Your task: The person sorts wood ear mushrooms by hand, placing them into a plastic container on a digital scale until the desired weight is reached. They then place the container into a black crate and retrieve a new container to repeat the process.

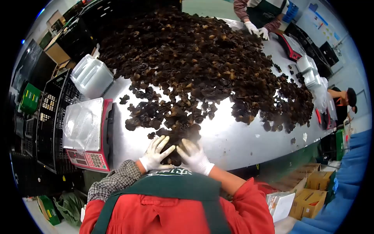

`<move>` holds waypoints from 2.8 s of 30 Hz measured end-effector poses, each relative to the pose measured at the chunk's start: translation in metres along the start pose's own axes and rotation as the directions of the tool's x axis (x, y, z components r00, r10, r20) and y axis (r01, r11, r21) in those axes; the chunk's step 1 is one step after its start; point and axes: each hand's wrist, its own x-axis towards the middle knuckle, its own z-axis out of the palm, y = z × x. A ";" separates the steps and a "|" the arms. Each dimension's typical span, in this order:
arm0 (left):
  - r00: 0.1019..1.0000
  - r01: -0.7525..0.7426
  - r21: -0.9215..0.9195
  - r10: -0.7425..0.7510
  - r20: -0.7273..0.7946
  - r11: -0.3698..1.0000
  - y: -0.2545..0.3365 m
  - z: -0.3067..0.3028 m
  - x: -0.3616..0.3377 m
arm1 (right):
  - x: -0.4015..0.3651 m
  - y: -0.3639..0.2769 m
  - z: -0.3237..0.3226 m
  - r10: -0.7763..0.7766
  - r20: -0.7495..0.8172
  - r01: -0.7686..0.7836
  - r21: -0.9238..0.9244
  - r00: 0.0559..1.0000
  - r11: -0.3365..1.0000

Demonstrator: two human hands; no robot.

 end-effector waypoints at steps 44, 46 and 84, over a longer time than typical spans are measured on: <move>0.611 0.758 -0.033 -0.727 -0.314 0.652 -0.118 -0.243 -0.148 | 0.370 -0.144 -0.056 0.124 0.276 -0.301 0.815 0.953 0.495; 0.601 0.702 -0.192 -0.715 -0.357 0.686 -0.121 -0.256 -0.153 | 0.348 -0.125 -0.065 0.220 0.334 -0.393 0.857 0.916 0.333; -0.024 0.428 -0.732 -0.804 -0.595 0.529 -0.107 -0.260 -0.329 | 0.404 -0.228 0.002 -0.408 -0.141 0.429 0.175 0.902 0.887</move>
